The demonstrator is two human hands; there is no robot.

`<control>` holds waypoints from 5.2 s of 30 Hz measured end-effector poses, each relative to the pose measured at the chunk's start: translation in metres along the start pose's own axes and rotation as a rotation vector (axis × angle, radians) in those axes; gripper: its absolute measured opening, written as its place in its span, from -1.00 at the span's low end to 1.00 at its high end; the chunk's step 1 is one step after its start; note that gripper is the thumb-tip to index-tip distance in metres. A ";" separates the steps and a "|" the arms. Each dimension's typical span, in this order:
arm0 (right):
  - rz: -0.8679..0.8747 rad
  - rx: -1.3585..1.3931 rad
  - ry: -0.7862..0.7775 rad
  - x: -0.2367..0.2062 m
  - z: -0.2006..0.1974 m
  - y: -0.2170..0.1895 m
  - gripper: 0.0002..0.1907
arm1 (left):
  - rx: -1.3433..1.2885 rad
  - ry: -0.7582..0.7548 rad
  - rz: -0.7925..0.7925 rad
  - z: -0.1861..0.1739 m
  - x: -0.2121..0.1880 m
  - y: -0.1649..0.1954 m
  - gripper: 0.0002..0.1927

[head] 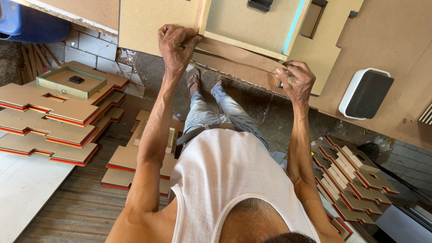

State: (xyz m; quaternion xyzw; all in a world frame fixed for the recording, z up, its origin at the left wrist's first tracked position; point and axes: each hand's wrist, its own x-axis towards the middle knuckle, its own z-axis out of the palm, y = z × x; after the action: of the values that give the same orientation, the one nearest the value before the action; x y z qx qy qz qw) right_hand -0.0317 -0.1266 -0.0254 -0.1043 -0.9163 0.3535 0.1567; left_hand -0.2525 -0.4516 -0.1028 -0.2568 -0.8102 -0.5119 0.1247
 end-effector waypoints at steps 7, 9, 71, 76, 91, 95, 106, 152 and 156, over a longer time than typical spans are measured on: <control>-0.109 -0.151 0.064 0.001 0.005 0.001 -0.87 | -0.036 -0.016 -0.016 0.006 -0.003 -0.013 -0.84; -0.175 -0.182 0.100 0.002 0.007 0.003 -0.84 | -0.031 -0.028 -0.051 0.005 -0.004 -0.012 -0.83; -0.584 -0.605 -0.056 0.061 0.050 0.000 -0.66 | 0.292 -0.448 0.449 0.027 0.038 0.040 -0.50; -0.599 -0.579 0.005 0.059 0.051 0.019 -0.67 | 0.521 -0.505 0.663 0.026 0.058 0.019 -0.64; -0.665 -0.688 -0.084 0.040 0.003 0.020 -0.67 | 0.444 -0.550 0.690 0.001 0.053 -0.027 -0.65; -0.655 -0.762 -0.115 0.036 -0.003 0.026 -0.58 | 0.453 -0.546 0.751 0.000 0.057 -0.037 -0.56; -0.565 -0.401 -0.194 -0.006 0.044 -0.016 -0.50 | 0.350 -0.684 0.724 0.044 -0.030 0.064 -0.51; -0.557 -0.348 -0.186 -0.002 0.080 -0.035 -0.73 | 0.517 -0.343 -0.010 -0.016 -0.002 -0.038 -0.04; -0.541 -0.423 -0.313 0.009 0.129 -0.043 -0.31 | 0.556 -0.464 -0.048 0.009 -0.020 -0.012 -0.16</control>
State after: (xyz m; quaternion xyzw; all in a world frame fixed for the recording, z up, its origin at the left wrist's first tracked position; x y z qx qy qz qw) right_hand -0.0901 -0.2347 -0.0848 0.1669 -0.9763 0.1139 0.0775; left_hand -0.2411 -0.4538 -0.1250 -0.3035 -0.9309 -0.2029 -0.0095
